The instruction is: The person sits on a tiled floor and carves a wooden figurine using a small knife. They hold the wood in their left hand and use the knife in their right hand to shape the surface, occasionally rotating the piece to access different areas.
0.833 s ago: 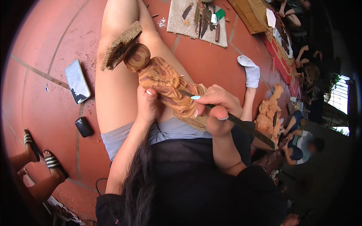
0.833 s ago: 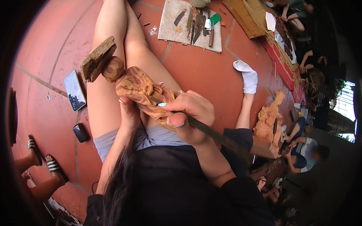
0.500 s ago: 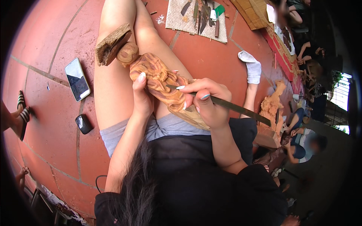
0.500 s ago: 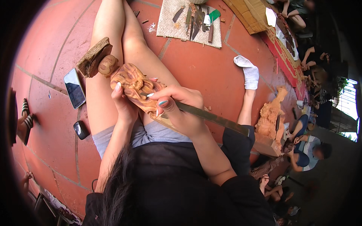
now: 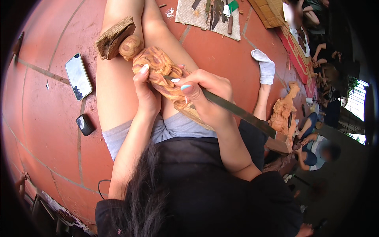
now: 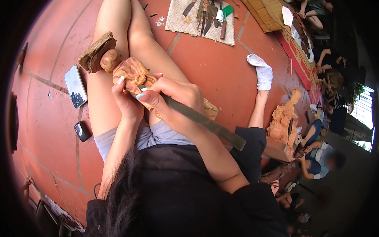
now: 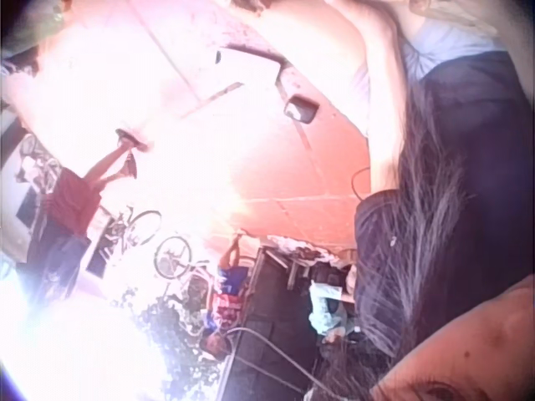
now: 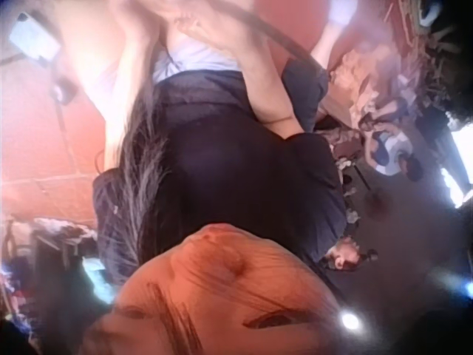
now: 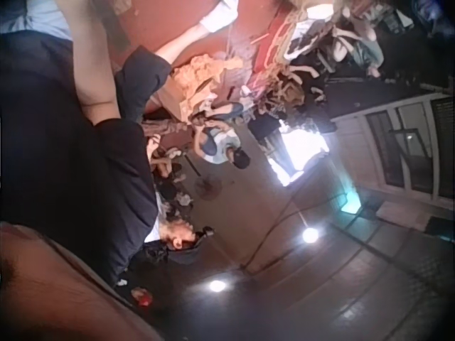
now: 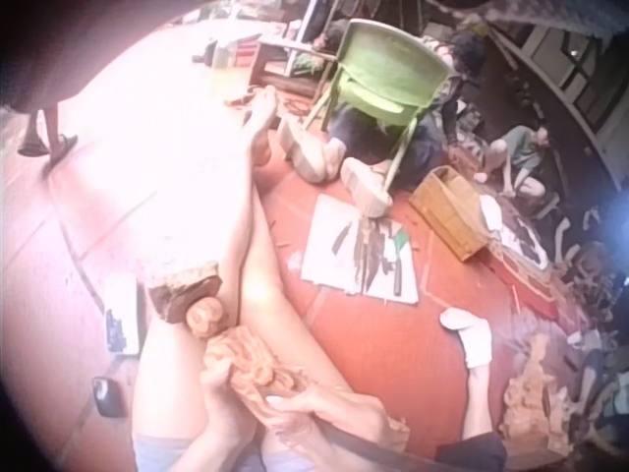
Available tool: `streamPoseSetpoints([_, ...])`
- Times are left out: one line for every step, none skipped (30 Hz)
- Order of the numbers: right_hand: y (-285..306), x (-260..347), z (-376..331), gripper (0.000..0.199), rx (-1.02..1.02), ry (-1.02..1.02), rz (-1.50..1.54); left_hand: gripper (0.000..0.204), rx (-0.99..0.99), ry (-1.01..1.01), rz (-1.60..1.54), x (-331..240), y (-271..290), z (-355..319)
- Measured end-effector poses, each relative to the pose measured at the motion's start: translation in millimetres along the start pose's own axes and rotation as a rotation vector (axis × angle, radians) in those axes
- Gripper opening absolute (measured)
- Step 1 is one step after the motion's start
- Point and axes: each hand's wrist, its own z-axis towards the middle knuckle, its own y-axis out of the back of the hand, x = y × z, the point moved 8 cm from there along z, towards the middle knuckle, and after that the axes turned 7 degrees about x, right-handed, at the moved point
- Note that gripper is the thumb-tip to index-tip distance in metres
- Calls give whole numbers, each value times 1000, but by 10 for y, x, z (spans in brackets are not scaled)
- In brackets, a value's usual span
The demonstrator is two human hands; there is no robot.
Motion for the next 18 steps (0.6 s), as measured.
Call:
streamPoseSetpoints([10,2,-18,27,3,-62,-4,61,5,2,-22,11,6,-4])
streamPoseSetpoints([9,-18,-27,27,0,-104,-2,61,9,6,-23,10,-1,-11])
streamPoseSetpoints([17,-37,-39,27,-5,-145,-1,61,14,12,-23,8,-22,-16])
streamPoseSetpoints([23,-55,-46,28,-17,-167,7,61,19,18,-24,5,-35,-22])
streamPoseSetpoints([28,-74,-53,28,-28,-189,14,61,12,10,-20,-6,-27,-19])
streamPoseSetpoints([18,-66,-42,29,-37,-140,32,62,7,4,-15,-7,-22,-6])
streamPoseSetpoints([-5,-76,-20,29,-46,-92,49,62,3,-1,-11,-7,-16,6])
streamPoseSetpoints([-12,-63,-16,30,-55,-43,66,63,25,10,-4,-5,-14,13])
streamPoseSetpoints([-16,-69,-18,31,-50,-69,57,63,18,0,-13,-8,-7,8])
streamPoseSetpoints([-20,-68,-23,31,-45,-94,48,63,12,-9,-22,-6,2,3])
streamPoseSetpoints([-22,-73,-28,32,-40,-119,40,63,6,-19,-31,-8,6,-1])
streamPoseSetpoints([-9,-84,-35,32,-55,-133,57,63,-19,-17,-16,-6,15,-6])
streamPoseSetpoints([9,-97,-46,31,-70,-146,74,64,-43,-15,-2,1,15,-11])
streamPoseSetpoints([21,-111,-55,31,-85,-159,92,65,-68,-14,13,3,21,-16])
streamPoseSetpoints([7,-115,-59,33,-72,-149,99,65,-65,-13,30,-7,3,-18])
streamPoseSetpoints([-10,-124,-51,36,-59,-139,105,65,-61,-13,47,-31,-22,-11])
streamPoseSetpoints([-23,-127,-50,39,-47,-130,112,65,-57,-12,64,-41,-37,-5])
streamPoseSetpoints([-30,-114,-46,40,-25,-127,64,66,-80,-10,50,-40,-11,2])
